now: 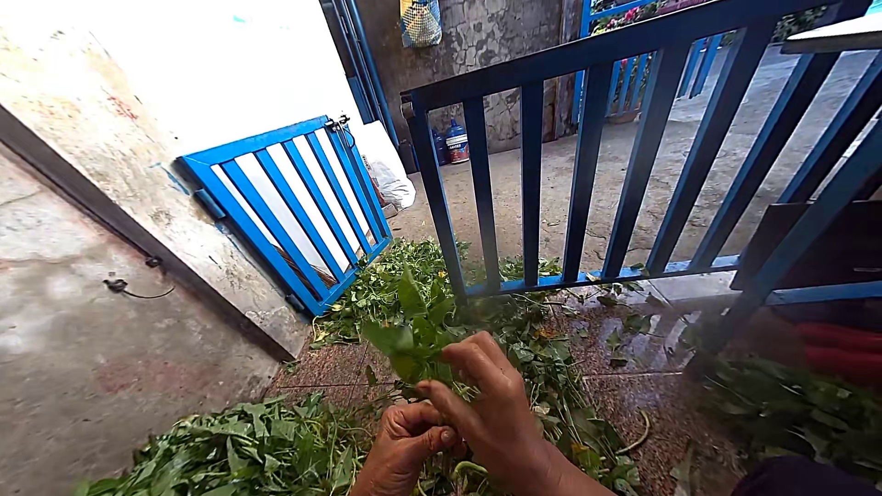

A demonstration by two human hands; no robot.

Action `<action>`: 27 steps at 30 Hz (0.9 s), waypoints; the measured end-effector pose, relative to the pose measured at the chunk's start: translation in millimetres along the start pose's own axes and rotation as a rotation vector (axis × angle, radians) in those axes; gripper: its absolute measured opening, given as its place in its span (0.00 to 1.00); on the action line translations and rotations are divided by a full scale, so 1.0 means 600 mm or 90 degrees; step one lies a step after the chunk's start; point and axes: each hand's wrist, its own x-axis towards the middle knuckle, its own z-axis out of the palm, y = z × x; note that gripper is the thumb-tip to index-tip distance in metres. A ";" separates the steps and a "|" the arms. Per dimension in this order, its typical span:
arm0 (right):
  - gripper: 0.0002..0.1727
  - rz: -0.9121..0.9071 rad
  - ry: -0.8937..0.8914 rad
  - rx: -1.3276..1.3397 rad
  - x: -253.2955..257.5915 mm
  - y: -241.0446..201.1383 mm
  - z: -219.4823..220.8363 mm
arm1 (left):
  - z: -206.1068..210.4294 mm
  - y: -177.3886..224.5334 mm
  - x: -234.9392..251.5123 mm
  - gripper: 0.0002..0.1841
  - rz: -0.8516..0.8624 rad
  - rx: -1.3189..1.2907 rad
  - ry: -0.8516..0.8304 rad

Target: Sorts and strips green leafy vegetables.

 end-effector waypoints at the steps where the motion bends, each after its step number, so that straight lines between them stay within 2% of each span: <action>1: 0.13 0.022 -0.010 0.030 0.002 0.003 0.001 | 0.002 -0.001 0.000 0.07 -0.007 0.000 0.010; 6: 0.08 0.220 -0.033 0.371 -0.001 -0.004 -0.010 | 0.001 -0.005 0.001 0.08 -0.001 -0.018 0.039; 8: 0.07 0.310 -0.023 0.447 0.001 -0.007 -0.017 | 0.003 -0.005 0.001 0.08 -0.006 -0.027 0.065; 13: 0.06 0.404 0.009 0.515 0.009 -0.009 -0.025 | 0.010 -0.006 0.003 0.08 -0.004 -0.059 0.133; 17: 0.09 0.438 -0.023 0.510 0.006 -0.007 -0.036 | 0.015 -0.006 0.006 0.07 0.003 -0.044 0.174; 19: 0.11 0.376 -0.069 0.413 -0.006 0.004 -0.040 | 0.016 -0.006 0.006 0.07 0.005 -0.037 0.185; 21: 0.10 0.241 -0.093 0.263 -0.024 0.019 -0.038 | 0.015 -0.006 0.006 0.07 0.007 -0.036 0.191; 23: 0.08 0.098 -0.084 0.093 -0.037 0.032 -0.032 | 0.015 -0.007 0.006 0.07 0.009 -0.035 0.193; 27: 0.12 -0.123 -0.021 -0.172 -0.028 0.040 -0.029 | 0.019 -0.007 0.006 0.08 0.001 -0.030 0.204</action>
